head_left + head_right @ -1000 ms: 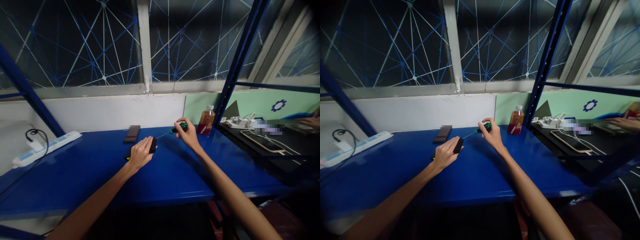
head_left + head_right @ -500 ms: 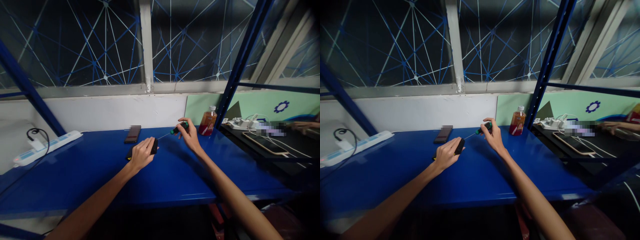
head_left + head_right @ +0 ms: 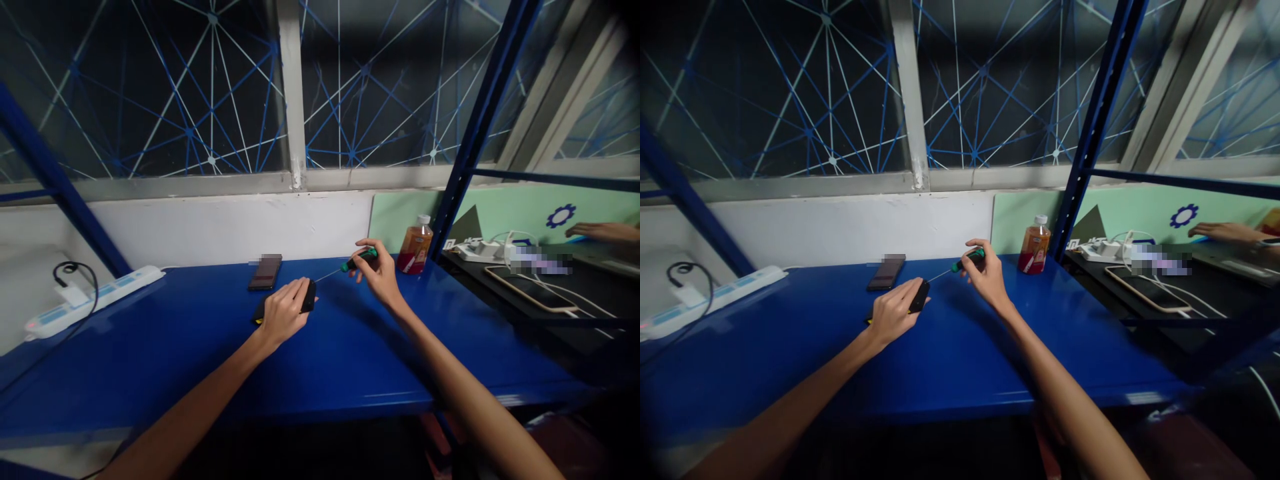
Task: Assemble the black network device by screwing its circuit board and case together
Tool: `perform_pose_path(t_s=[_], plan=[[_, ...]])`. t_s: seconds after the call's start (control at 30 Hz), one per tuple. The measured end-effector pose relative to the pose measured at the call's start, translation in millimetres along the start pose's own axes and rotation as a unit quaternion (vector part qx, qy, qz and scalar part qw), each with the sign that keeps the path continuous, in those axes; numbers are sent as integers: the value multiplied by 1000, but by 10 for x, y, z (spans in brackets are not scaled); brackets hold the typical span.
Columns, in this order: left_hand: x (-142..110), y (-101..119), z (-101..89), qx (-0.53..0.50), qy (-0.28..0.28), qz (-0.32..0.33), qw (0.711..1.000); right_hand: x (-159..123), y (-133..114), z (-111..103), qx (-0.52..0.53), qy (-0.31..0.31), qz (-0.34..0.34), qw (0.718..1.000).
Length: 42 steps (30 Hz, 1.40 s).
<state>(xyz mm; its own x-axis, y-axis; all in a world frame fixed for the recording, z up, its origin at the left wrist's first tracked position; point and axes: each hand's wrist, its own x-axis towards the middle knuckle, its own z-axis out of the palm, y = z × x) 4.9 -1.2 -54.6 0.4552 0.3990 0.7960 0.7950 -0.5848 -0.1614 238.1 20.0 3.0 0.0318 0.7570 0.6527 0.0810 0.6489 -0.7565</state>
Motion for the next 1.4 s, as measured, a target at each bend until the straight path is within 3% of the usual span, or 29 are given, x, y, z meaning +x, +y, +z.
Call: perform_pose_path(t_s=[0.17,0.37,0.53,0.77,0.97,1.03,1.2,1.4], plan=[[-2,1,6,-4,-2,8,1000,-10,-21,-16,-73,32,7,997],[-2,-1,7,1,-3,1,1000,3,9,-36,-19,-6,5,1000],[4,4,-5,4,-2,-6,1000,-1,-1,-54,-90,29,7,995],[36,-2,-39,1,9,-15,1000,37,13,-70,-10,-47,-1,999],[36,-28,-39,0,17,-18,1000,-5,8,-23,-76,26,-4,997],[29,-32,-35,0,15,-16,1000,-12,6,-21,-94,22,-7,995],[18,-37,-30,4,8,-9,1000,-2,9,-21,-7,-38,1,999],[21,-25,-45,-6,1,-9,1000,-13,-14,-3,-91,17,17,996]])
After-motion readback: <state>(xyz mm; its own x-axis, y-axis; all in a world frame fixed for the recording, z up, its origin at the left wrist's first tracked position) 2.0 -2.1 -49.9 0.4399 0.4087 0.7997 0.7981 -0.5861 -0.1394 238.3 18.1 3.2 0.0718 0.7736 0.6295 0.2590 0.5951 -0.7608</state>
